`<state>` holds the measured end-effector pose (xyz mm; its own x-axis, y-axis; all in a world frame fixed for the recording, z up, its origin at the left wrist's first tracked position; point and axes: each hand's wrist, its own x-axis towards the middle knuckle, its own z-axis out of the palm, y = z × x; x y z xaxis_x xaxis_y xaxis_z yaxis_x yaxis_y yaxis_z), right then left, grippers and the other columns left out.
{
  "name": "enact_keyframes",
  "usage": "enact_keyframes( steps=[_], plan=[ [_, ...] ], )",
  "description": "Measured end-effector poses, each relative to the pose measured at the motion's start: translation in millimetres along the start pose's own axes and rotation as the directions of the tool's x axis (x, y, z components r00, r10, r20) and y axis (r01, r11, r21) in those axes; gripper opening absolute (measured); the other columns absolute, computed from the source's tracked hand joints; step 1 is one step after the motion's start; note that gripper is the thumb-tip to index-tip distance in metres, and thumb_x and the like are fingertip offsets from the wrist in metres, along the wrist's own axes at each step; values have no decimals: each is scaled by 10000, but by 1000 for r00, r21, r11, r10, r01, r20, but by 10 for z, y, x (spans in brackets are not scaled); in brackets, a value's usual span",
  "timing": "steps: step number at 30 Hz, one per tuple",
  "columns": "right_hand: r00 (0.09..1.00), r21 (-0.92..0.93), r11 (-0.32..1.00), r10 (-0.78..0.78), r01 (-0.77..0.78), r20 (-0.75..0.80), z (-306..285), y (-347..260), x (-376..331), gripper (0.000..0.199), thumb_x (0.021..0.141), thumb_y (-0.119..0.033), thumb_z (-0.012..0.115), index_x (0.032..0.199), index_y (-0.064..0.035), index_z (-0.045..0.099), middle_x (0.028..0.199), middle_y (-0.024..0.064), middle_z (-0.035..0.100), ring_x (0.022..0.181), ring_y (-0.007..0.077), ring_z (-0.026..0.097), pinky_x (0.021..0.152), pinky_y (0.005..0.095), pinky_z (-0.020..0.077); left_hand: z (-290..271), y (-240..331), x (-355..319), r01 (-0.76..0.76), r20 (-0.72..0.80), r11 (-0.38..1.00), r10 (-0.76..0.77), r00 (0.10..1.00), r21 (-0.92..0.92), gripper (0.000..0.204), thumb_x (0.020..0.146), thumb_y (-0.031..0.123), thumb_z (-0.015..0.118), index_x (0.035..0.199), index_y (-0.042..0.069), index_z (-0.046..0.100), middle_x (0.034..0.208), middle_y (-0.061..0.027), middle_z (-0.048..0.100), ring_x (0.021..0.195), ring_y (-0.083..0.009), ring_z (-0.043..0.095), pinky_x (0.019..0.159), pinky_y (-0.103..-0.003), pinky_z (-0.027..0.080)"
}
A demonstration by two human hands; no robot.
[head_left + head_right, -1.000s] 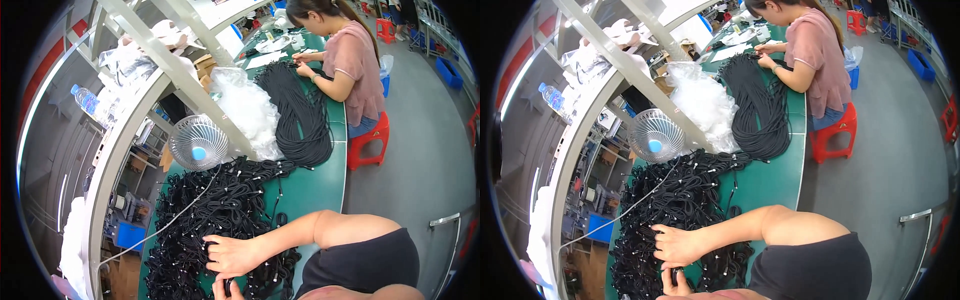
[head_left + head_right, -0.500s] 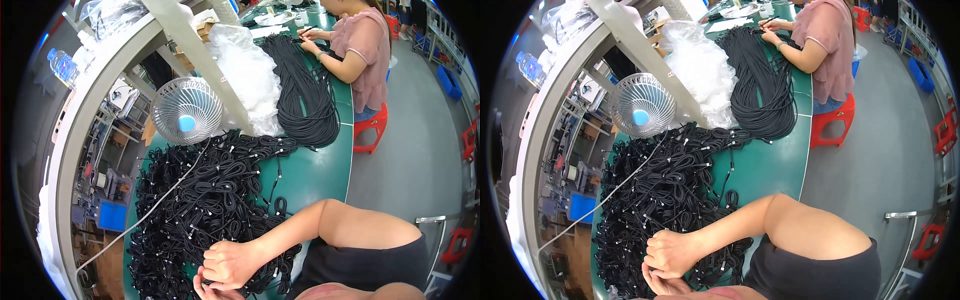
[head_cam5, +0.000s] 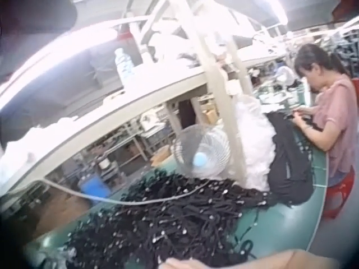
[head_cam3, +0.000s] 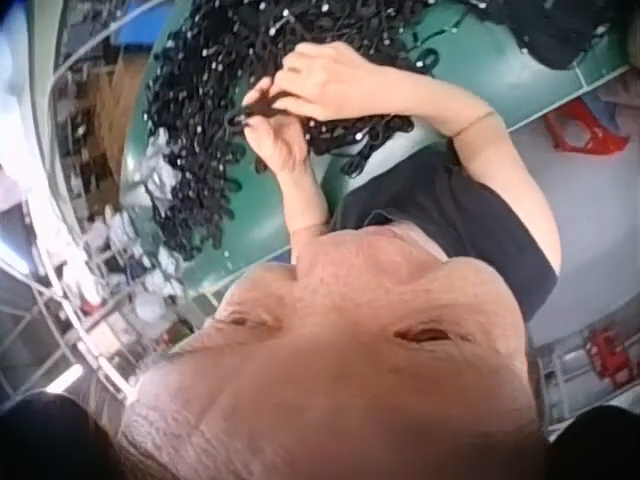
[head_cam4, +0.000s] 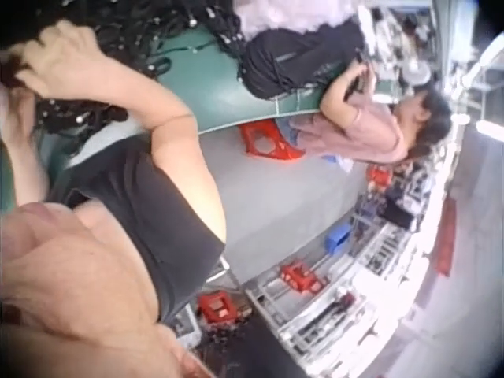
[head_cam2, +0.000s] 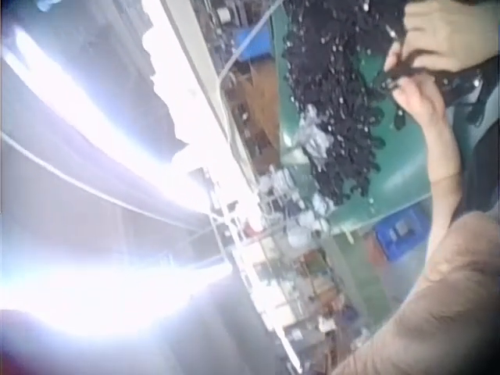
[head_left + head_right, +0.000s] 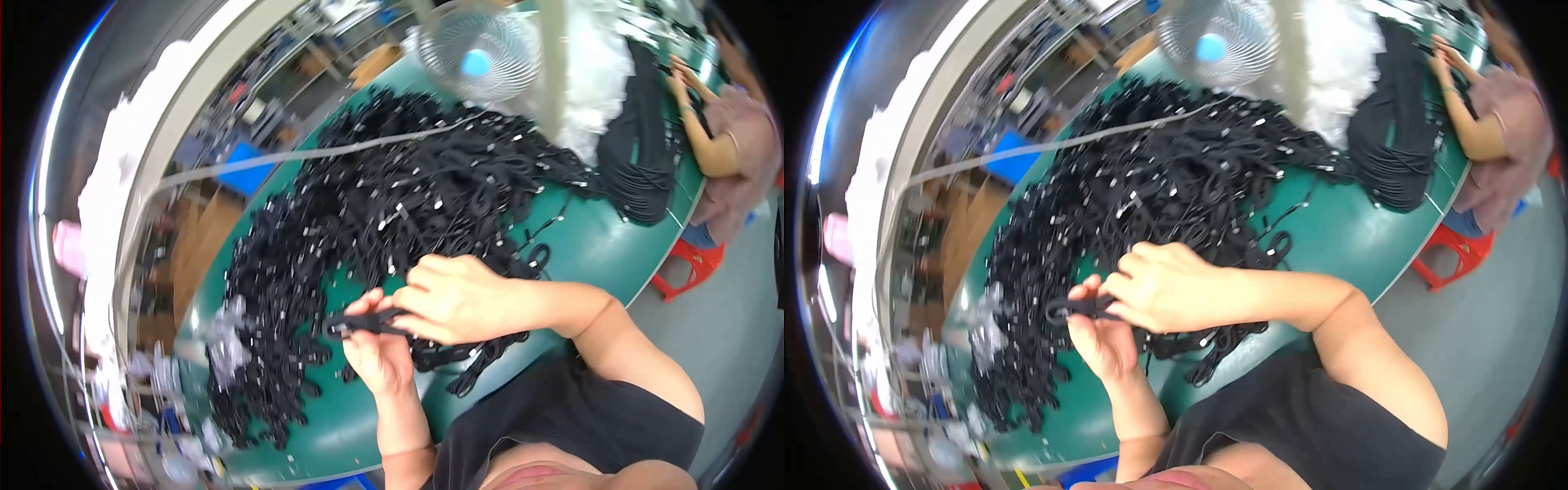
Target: Bundling and organizing black electronic cables at a factory workstation.
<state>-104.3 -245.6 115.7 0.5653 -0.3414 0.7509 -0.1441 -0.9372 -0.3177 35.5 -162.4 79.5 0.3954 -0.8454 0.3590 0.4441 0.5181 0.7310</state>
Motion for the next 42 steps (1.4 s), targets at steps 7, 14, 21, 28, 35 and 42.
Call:
enact_keyframes(
  steps=[7,14,21,28,35,42],
  plan=[
    [993,64,991,-116,115,16,24,-128,37,90,695,-89,578,748,-42,522,706,62,504,623,197,544,505,303,448,28,193,-64,-86,-25,990,89,996,110,396,796,247,667,1069,-2,522,1110,-170,542,965,-241,570,851,-353,462],
    [994,-139,985,-107,104,-16,42,-159,57,127,699,-112,611,790,-50,547,709,38,481,647,177,515,560,292,394,-32,131,-8,-40,-19,999,41,999,20,415,837,249,620,1116,-29,489,1137,-178,534,1014,-260,552,927,-402,406],
    [994,99,990,-100,105,-53,177,-178,73,113,699,-35,628,767,-4,544,733,82,494,637,214,536,538,314,450,-30,29,-52,90,35,995,-88,996,-50,370,847,184,603,1138,-13,485,1180,-181,509,1057,-254,522,942,-389,393],
    [979,146,976,180,-164,-101,34,-131,137,356,787,-232,648,1019,18,547,964,136,567,845,304,592,661,341,478,-51,91,36,1,94,996,8,996,-94,479,846,230,601,1216,-28,441,1262,-184,451,1161,-271,459,992,-412,355],
    [937,501,791,301,-350,179,73,12,160,296,789,-127,648,1044,-5,558,810,123,575,637,230,566,580,303,471,-126,291,108,-75,57,985,67,996,153,898,779,535,588,1383,12,178,1273,-204,409,954,-192,535,775,-305,437],
    [965,223,947,-193,230,-177,238,-27,130,361,699,-114,716,1021,-11,587,789,106,577,623,206,560,529,290,463,-104,263,58,-46,-276,928,156,948,369,458,957,383,340,920,-21,552,708,-104,584,436,-86,431,382,-194,341]
  ],
)
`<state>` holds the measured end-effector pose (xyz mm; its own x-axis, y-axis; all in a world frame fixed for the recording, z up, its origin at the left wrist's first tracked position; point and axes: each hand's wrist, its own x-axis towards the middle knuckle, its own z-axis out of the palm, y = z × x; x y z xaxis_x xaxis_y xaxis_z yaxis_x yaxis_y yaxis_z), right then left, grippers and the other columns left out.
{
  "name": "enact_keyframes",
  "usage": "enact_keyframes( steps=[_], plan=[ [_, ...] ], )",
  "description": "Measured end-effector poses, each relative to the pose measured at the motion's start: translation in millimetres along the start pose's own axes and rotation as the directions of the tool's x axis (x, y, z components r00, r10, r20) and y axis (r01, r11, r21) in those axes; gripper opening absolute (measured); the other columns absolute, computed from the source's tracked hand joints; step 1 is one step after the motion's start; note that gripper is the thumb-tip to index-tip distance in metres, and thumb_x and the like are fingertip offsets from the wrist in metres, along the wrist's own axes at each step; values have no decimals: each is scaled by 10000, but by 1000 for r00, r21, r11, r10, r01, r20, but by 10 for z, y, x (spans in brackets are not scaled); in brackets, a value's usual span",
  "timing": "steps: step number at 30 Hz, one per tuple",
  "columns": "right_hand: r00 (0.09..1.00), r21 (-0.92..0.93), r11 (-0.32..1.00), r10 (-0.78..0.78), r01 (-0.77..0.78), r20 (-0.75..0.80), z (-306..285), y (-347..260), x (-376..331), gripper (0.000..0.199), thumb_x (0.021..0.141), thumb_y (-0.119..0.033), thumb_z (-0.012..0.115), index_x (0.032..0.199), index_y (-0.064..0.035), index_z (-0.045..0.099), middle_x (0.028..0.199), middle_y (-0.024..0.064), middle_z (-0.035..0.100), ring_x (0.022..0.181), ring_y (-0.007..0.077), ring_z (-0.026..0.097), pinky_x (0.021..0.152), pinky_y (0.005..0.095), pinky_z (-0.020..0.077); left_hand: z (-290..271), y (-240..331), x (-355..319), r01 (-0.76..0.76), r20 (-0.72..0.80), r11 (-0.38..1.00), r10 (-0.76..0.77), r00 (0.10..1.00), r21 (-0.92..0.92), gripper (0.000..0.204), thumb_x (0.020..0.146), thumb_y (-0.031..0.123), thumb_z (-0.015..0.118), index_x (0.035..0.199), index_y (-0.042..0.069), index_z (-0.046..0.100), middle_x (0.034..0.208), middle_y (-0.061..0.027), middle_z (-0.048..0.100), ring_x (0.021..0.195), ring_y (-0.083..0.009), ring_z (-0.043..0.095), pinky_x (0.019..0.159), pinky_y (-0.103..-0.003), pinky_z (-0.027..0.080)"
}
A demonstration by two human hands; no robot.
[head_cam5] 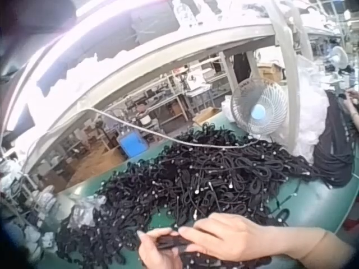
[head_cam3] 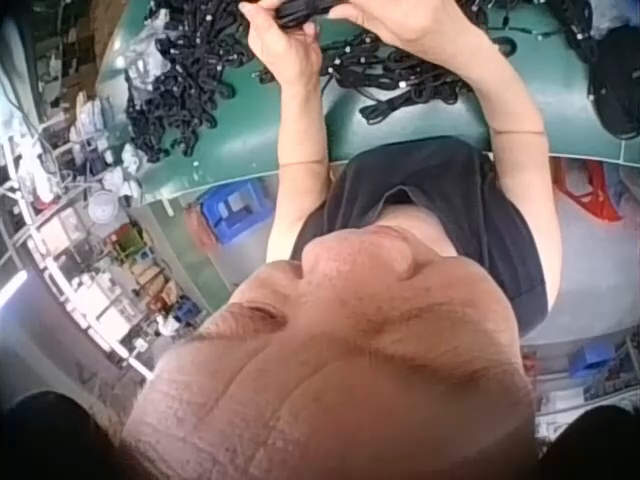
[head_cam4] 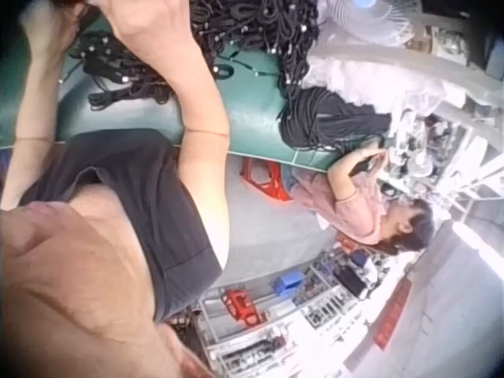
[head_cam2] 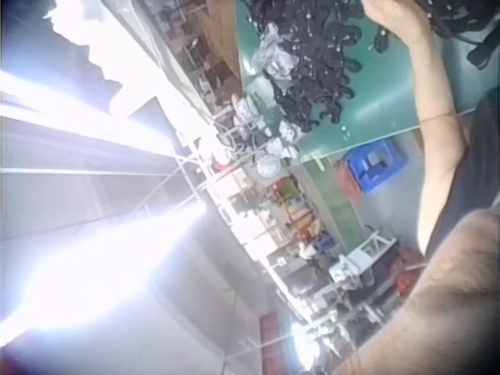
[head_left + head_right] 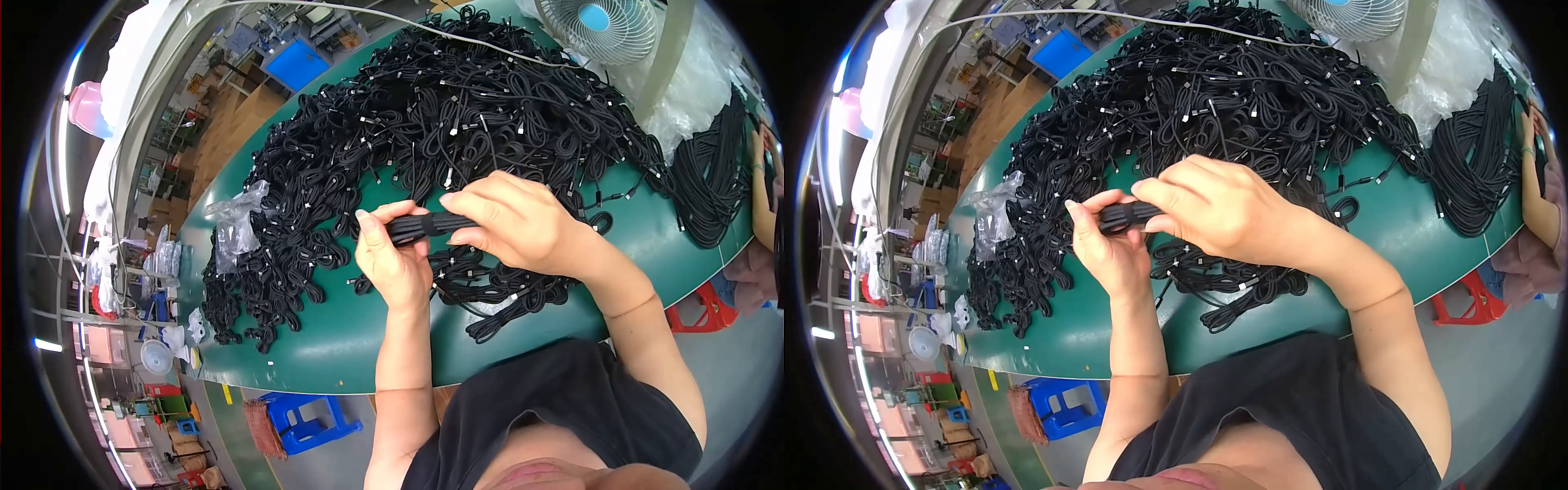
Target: Bundling and organizing black electronic cables at a factory workstation.
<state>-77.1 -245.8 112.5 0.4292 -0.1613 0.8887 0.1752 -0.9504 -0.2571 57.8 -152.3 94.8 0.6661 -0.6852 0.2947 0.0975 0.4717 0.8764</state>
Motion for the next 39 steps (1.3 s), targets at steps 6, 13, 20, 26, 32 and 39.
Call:
enact_keyframes(
  steps=[6,13,20,26,32,39],
  plan=[
    [503,702,19,711,-712,491,26,-10,-11,183,847,-123,605,986,-5,615,714,-14,558,542,19,450,474,162,377,79,6,-21,-33,-157,999,27,987,-34,333,948,265,421,752,13,516,596,-51,508,367,-71,374,318,-183,277],
    [767,471,617,589,-631,255,35,48,-41,281,895,-192,541,1087,11,569,830,41,607,611,66,528,513,185,430,-78,-26,143,-59,-122,924,113,986,377,452,939,323,442,588,41,482,545,21,439,384,-40,325,357,-195,227],
    [739,-533,822,486,-203,467,-33,430,-198,184,719,-190,657,832,-56,601,786,81,573,797,248,568,648,350,468,-1081,131,597,1,-163,481,-298,941,-877,508,904,435,394,978,-60,482,798,-129,557,565,-133,454,427,-249,347],
    [615,-667,745,523,7,590,167,631,-468,197,618,-75,632,809,-39,603,775,86,572,771,244,556,661,342,458,-989,215,582,-25,-219,602,-252,943,-798,460,874,256,467,1163,-101,452,853,-126,591,574,-134,450,460,-203,375],
    [877,-354,866,438,-352,199,43,415,-119,222,729,-141,609,880,16,565,842,157,590,825,310,579,716,409,477,-394,-53,343,226,283,970,-195,939,-83,264,857,85,533,1092,-34,526,956,-148,609,808,-185,595,648,-281,496],
    [898,221,873,439,-436,35,-52,-24,11,246,738,-64,671,955,27,597,772,84,571,616,138,555,560,252,468,87,-204,-114,-85,497,962,-57,866,258,444,898,100,506,1267,-66,322,1121,-135,517,994,-169,526,862,-279,430]
  ],
)
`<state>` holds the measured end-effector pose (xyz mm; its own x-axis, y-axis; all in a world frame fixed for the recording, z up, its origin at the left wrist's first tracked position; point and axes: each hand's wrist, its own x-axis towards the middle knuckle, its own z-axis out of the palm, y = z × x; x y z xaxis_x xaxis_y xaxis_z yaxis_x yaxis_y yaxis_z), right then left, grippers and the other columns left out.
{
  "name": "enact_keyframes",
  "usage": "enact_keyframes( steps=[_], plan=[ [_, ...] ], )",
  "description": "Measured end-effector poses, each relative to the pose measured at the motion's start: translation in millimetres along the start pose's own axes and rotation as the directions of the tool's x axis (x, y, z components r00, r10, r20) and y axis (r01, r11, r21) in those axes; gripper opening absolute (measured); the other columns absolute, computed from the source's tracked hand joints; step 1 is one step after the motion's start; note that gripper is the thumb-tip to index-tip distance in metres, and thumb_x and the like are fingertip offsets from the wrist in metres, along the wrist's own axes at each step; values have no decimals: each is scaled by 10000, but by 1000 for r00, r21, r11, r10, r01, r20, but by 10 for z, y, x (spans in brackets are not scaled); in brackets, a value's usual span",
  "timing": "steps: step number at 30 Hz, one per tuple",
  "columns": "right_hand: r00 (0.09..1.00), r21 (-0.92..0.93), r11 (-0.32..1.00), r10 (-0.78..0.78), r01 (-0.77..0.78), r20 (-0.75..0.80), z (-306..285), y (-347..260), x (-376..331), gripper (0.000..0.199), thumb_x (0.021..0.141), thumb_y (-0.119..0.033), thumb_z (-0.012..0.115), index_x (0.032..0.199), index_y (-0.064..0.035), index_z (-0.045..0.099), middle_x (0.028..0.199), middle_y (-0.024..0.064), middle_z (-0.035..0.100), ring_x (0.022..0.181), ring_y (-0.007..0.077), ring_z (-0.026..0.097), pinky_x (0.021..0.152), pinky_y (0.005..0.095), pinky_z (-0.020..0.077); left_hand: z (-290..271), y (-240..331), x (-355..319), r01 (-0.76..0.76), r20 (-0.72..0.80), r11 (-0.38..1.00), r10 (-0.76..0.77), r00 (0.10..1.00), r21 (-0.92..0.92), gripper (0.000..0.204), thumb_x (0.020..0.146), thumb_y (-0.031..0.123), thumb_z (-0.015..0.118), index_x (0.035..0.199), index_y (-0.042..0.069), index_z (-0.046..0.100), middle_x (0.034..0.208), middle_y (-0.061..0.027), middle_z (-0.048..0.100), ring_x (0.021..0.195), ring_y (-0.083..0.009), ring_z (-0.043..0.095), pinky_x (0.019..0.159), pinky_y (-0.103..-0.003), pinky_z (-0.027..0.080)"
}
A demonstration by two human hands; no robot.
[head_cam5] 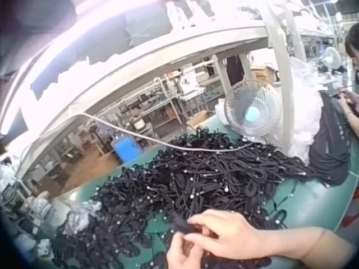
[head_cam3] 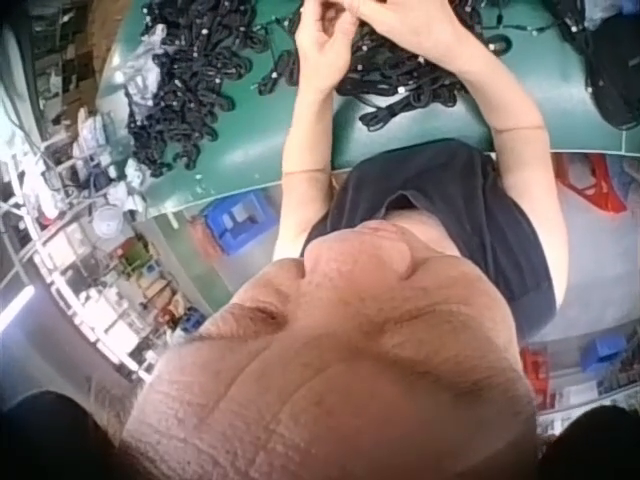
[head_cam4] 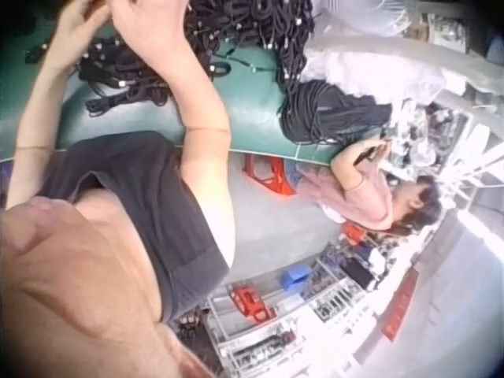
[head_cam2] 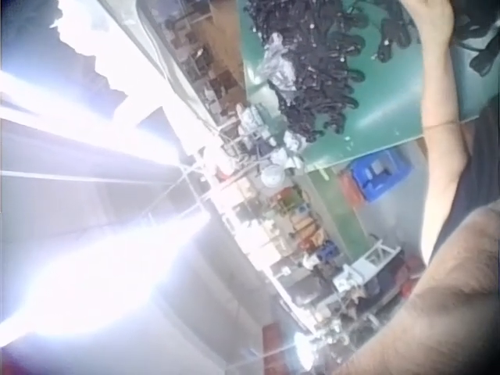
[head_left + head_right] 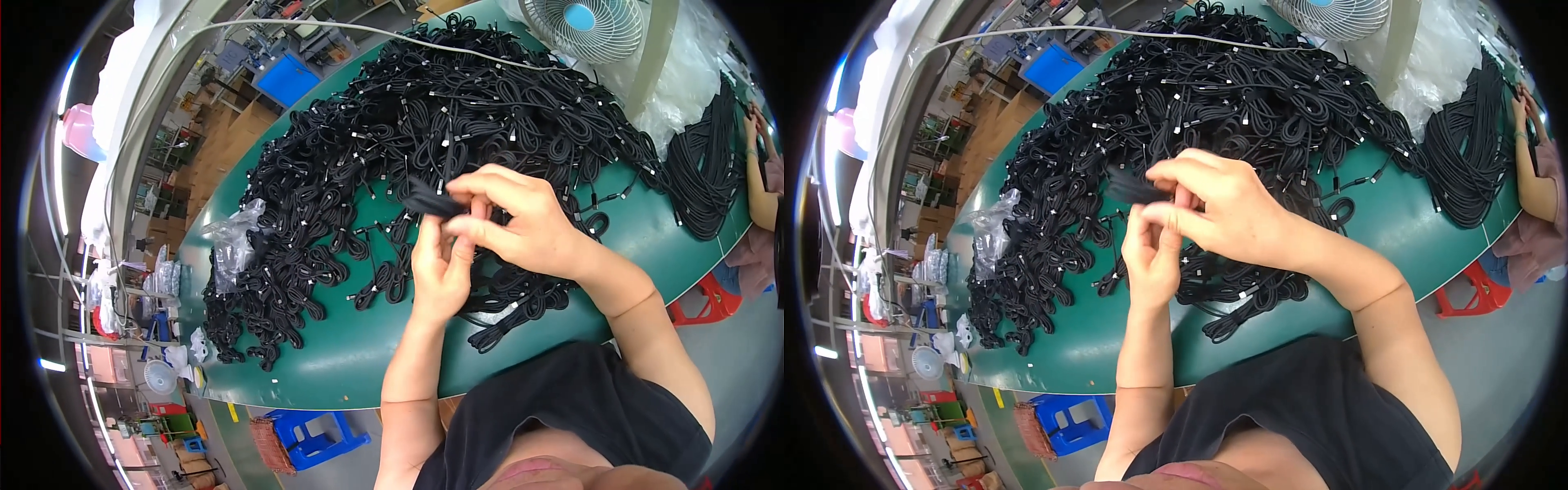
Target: Bundling and organizing black electronic cables at a factory workstation.
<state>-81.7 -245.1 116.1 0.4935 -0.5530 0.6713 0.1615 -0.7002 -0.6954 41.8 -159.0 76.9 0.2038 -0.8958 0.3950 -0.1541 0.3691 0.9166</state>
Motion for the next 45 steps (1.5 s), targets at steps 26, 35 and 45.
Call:
enact_keyframes(
  steps=[26,35,45],
  plan=[
    [874,-568,670,-428,478,231,-179,175,98,151,621,-91,583,766,-50,580,735,32,498,742,200,500,735,351,397,-155,136,104,304,-131,850,-392,910,-430,328,930,239,437,998,-54,566,667,-85,592,565,-125,542,550,-218,426],
    [854,-577,634,-435,515,284,-108,214,71,115,620,-118,580,710,-50,553,715,34,476,743,211,504,845,386,398,-104,65,104,391,77,844,-392,917,-366,328,939,273,426,918,-25,562,644,-100,591,528,-105,512,508,-204,381],
    [818,-478,665,-493,574,297,-1,216,28,157,617,-179,610,704,-61,555,729,28,489,770,208,511,900,438,373,-89,27,58,409,-26,840,-446,894,-355,291,919,233,430,876,-34,537,676,-115,572,555,-187,534,544,-271,439]
  ],
)
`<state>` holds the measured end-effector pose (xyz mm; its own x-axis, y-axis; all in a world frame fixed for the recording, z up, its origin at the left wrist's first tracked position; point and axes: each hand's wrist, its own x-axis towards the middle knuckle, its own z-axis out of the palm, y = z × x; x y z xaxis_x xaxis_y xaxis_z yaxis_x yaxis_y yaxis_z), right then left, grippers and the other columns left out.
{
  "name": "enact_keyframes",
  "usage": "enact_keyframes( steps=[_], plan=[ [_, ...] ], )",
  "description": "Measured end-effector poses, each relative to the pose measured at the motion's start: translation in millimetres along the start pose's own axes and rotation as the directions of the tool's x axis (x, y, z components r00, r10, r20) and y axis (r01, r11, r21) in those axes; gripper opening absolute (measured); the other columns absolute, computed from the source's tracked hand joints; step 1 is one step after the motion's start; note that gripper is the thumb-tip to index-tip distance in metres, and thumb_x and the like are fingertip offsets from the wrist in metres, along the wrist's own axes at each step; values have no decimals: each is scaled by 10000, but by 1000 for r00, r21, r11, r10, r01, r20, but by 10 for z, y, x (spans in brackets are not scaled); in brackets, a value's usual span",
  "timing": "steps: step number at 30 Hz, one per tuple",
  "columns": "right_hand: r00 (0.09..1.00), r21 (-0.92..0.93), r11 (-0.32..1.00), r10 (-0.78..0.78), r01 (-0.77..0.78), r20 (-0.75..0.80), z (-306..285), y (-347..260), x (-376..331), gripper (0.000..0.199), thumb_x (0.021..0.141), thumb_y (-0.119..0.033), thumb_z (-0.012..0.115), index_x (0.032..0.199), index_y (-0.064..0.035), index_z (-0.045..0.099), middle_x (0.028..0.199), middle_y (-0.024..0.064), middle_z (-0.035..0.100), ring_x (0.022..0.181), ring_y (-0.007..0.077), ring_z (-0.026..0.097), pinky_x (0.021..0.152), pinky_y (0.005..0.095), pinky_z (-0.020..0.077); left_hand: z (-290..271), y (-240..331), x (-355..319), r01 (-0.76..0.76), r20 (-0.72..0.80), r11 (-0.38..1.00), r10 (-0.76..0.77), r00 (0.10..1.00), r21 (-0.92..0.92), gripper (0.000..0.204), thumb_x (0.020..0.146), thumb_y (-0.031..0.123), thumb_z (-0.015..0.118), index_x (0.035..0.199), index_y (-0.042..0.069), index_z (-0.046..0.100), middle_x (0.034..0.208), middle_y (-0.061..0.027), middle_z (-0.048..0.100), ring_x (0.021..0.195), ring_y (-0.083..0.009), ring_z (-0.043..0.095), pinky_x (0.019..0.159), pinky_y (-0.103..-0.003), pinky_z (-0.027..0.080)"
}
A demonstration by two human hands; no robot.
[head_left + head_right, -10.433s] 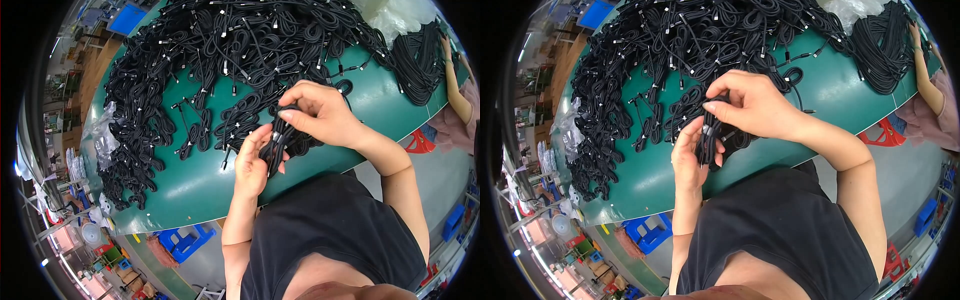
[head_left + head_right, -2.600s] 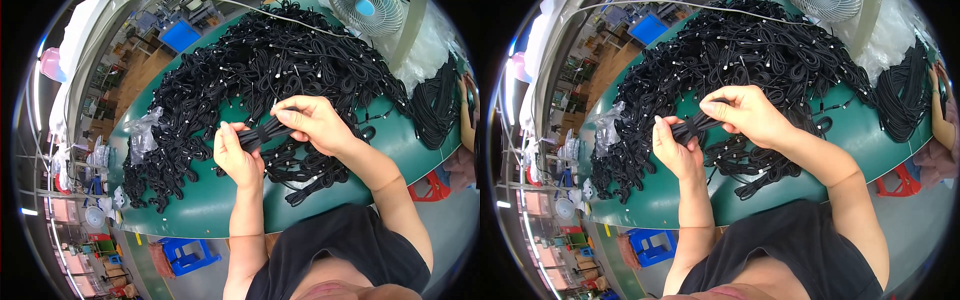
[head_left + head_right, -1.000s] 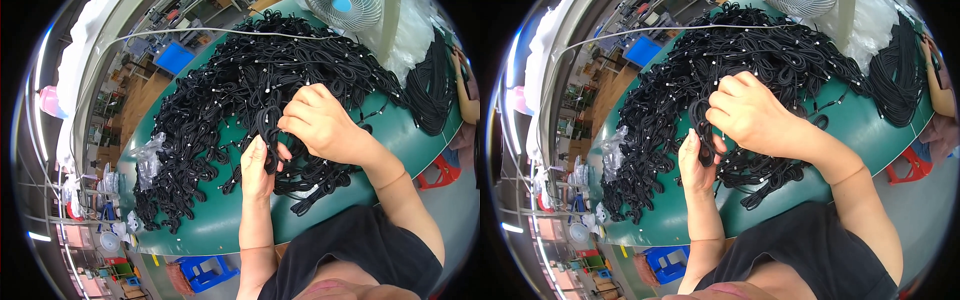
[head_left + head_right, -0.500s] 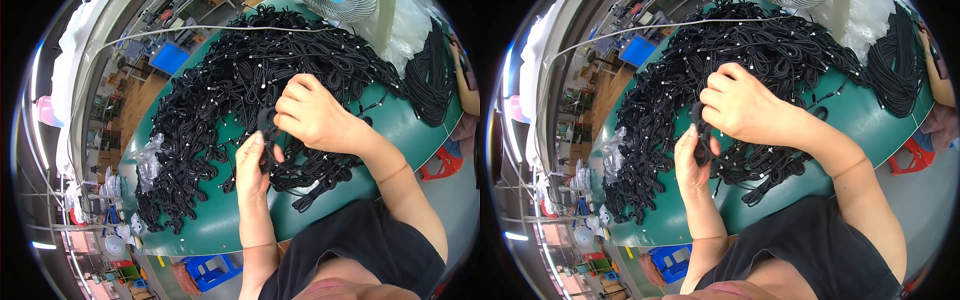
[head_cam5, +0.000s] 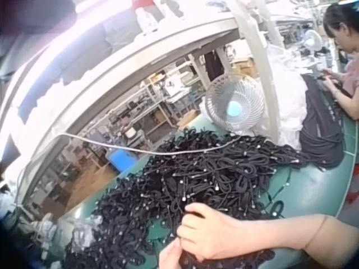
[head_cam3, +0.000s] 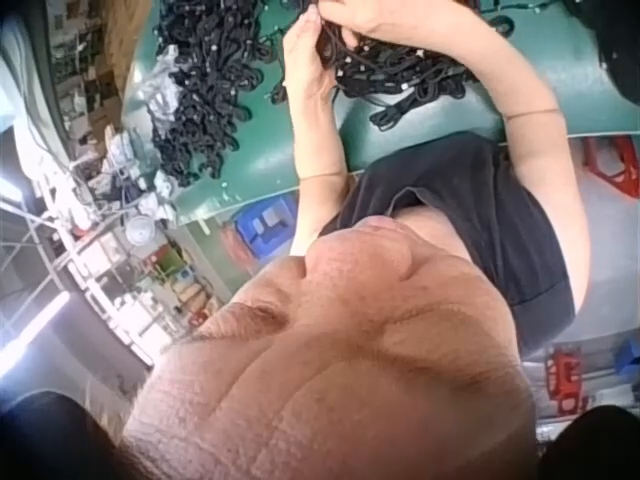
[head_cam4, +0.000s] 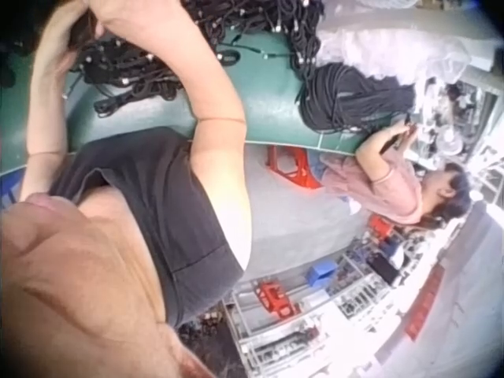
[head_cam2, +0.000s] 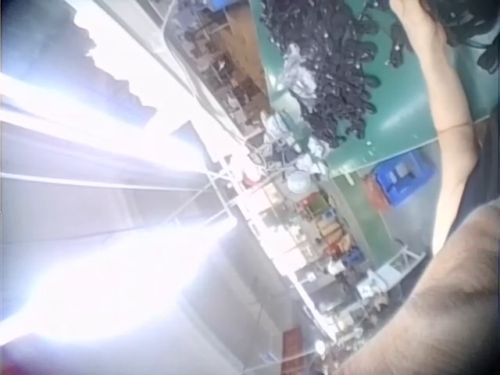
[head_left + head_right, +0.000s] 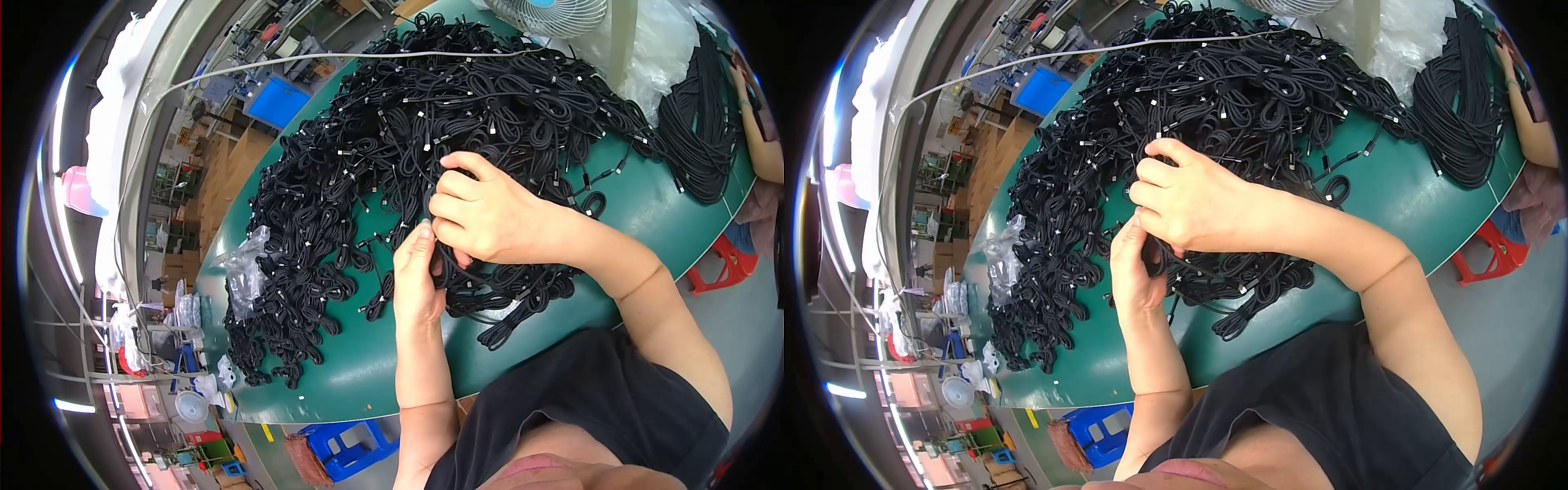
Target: Bundling and organizing black electronic cables at a factory workstation.
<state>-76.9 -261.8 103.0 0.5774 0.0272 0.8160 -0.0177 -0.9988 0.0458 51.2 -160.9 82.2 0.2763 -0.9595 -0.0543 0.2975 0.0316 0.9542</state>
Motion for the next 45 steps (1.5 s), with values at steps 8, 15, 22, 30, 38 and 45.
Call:
enact_keyframes(
  steps=[8,15,22,30,38,45],
  plan=[
    [992,17,994,108,-110,60,-101,169,-47,182,608,-92,627,779,-63,573,789,41,509,776,225,500,798,374,403,-15,44,38,-37,70,999,37,997,7,317,945,265,393,941,-20,533,665,-112,586,552,-139,541,527,-196,411],
    [982,96,979,183,-178,-45,-28,58,71,336,645,-193,690,933,-67,572,952,64,513,850,243,510,806,382,400,-2,43,31,-127,-20,973,126,992,-191,398,959,319,352,1047,-42,497,745,-123,565,614,-199,559,584,-282,469],
    [914,342,851,341,-399,218,60,-204,-36,261,750,-212,654,928,-35,580,842,106,577,794,277,575,708,376,466,-141,78,32,-387,-128,829,367,921,-405,461,956,375,333,1144,-32,440,763,-92,507,770,-206,476,736,-339,402],
    [936,527,798,351,-293,-11,150,-390,-54,77,708,-63,648,748,-16,603,615,76,507,481,230,511,420,324,425,48,-47,-24,-526,-249,847,496,832,-71,445,955,380,343,1168,-6,396,819,-75,517,747,-134,464,701,-264,400],
    [908,383,844,418,-376,-29,43,-383,-56,100,728,-73,629,786,2,598,659,72,532,531,215,540,449,318,450,215,-96,-131,-494,-175,869,489,854,20,410,952,355,370,1176,12,387,1012,-87,503,851,-130,485,779,-265,405],
    [887,395,801,453,-451,94,-27,-375,-50,101,748,-111,608,733,-21,566,655,95,548,540,260,568,454,355,461,211,-84,-94,-522,-236,853,503,832,-22,449,950,396,347,1181,12,378,962,-88,500,801,-129,472,750,-268,406]
  ],
)
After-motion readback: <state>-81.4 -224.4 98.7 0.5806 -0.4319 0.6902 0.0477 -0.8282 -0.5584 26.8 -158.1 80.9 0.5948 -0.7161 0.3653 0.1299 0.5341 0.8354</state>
